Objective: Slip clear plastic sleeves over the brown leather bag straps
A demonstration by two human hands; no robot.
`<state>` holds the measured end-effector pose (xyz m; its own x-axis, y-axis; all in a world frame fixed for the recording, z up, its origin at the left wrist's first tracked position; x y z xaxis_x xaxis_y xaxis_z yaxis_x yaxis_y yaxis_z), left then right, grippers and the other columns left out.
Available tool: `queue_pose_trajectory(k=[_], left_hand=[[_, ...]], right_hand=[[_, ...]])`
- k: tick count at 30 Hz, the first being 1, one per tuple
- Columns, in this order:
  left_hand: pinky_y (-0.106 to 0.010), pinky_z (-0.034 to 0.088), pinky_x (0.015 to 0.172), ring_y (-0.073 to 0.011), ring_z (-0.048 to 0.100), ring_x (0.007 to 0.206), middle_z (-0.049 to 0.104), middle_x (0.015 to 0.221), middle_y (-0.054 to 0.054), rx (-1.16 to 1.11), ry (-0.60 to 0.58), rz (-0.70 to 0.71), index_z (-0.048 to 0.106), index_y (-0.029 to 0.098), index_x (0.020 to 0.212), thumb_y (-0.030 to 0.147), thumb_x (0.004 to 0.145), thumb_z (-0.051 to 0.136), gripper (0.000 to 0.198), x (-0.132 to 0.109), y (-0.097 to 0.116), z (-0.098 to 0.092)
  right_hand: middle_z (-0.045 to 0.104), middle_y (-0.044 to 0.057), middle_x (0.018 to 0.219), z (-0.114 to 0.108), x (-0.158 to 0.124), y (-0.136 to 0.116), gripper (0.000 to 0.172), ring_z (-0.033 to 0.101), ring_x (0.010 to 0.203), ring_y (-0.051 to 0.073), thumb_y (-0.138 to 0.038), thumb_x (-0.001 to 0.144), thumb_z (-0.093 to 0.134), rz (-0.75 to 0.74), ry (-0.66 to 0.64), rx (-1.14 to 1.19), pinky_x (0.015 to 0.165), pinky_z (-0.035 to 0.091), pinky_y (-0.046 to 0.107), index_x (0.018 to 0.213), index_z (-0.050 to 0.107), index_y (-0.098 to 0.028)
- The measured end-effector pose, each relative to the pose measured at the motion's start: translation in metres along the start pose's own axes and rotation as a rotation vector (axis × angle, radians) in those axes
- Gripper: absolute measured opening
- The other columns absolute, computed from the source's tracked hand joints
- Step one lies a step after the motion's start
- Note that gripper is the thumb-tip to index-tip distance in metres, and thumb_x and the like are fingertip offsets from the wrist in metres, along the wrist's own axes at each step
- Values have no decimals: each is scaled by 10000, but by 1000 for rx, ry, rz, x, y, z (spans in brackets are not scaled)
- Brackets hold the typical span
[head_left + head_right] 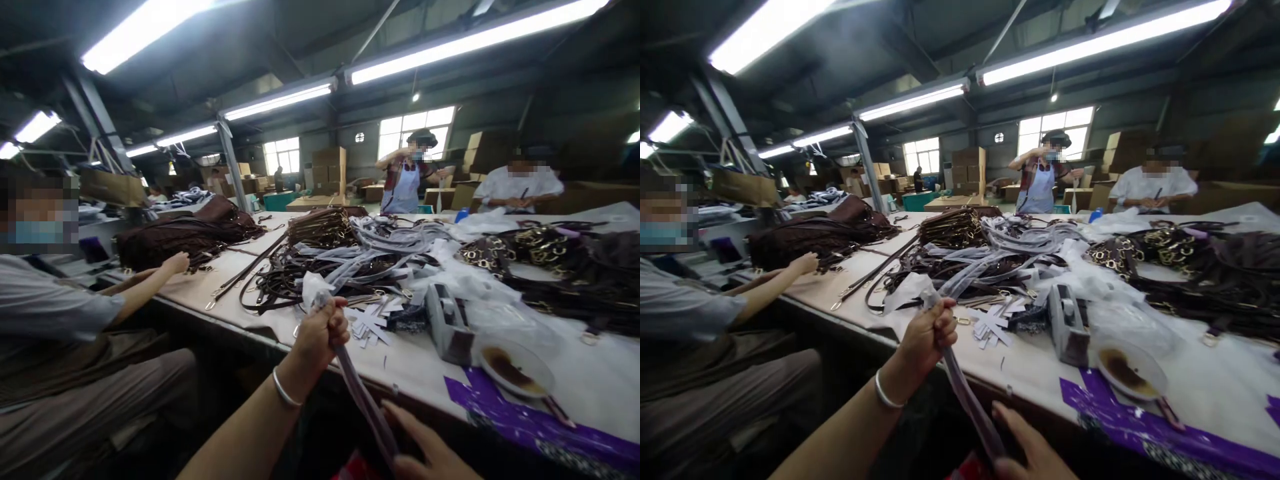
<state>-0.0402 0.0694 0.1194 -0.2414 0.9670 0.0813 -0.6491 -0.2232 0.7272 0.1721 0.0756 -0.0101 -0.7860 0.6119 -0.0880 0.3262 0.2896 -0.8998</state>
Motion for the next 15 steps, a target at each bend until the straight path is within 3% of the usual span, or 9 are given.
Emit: queue_pose_trajectory(k=[1, 3, 5, 6, 7, 9, 12, 15], left_hand=[[-160, 209, 412, -23, 219, 425, 336, 535, 103, -27, -33, -48, 605, 117, 942, 377, 800, 746, 328, -8, -12, 8], [-159, 218, 418, -24, 238, 422, 346, 527, 100, -69, -67, -127, 602, 125, 928, 381, 801, 750, 322, -20, -35, 24], [-165, 240, 415, -34, 284, 418, 378, 523, 89, -61, -41, -150, 595, 133, 898, 364, 770, 772, 318, -25, -50, 33], [-170, 267, 418, -43, 322, 424, 402, 528, 81, -48, -10, -131, 588, 138, 880, 348, 753, 783, 313, -24, -52, 33], [-174, 294, 423, -52, 353, 432, 418, 534, 76, -39, 25, -98, 582, 142, 868, 330, 743, 788, 305, -20, -50, 31], [-170, 324, 432, -52, 368, 440, 414, 546, 78, -55, 104, -15, 577, 137, 870, 313, 772, 768, 277, -8, -39, 19], [-146, 236, 385, -31, 263, 391, 324, 522, 103, -151, 186, 44, 570, 122, 857, 304, 913, 622, 198, 12, -15, -9], [-156, 155, 352, -36, 194, 353, 256, 496, 110, -204, 209, 27, 549, 131, 803, 273, 1003, 441, 268, 21, -1, -28]], right_hand=[[541, 163, 1426, -2, 7, -12, 786, 500, 1312, 377, -612, 760, 668, -47, -20, 107, 1079, 409, 539, 1417, 491, -218], [580, 154, 1370, -6, 20, -42, 749, 561, 1241, 331, -611, 776, 658, -168, -25, 357, 1046, 442, 478, 1377, 496, -194], [712, 95, 983, -2, 29, -62, 530, 681, 831, 220, -595, 795, 663, -156, -16, 492, 753, 554, 341, 1105, 607, -169], [674, 31, 754, 3, 32, -66, 470, 610, 599, 150, -602, 817, 641, -113, 0, 534, 568, 505, 263, 990, 603, -166], [572, -31, 585, 9, 32, -65, 455, 477, 447, 97, -614, 842, 606, -65, 17, 563, 439, 392, 208, 922, 583, -167], [398, -99, 456, 22, 25, -53, 468, 283, 363, 58, -638, 878, 542, -4, 51, 596, 370, 197, 183, 882, 553, -171], [372, -97, 447, 36, 7, -28, 473, 282, 396, 57, -636, 895, 523, 23, 62, 566, 400, 190, 196, 799, 522, -174], [417, -75, 488, 37, -8, -15, 470, 321, 447, 58, -610, 913, 521, 38, 63, 519, 450, 248, 202, 763, 520, -164]])
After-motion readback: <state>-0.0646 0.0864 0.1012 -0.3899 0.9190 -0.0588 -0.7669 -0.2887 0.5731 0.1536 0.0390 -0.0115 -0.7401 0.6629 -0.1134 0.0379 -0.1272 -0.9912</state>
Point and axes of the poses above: each hand's wrist, its own x-axis towards the middle knuckle, its own z-axis out of the palm, y = z × x, the point moved 4 cm from there along x, towards the middle knuckle
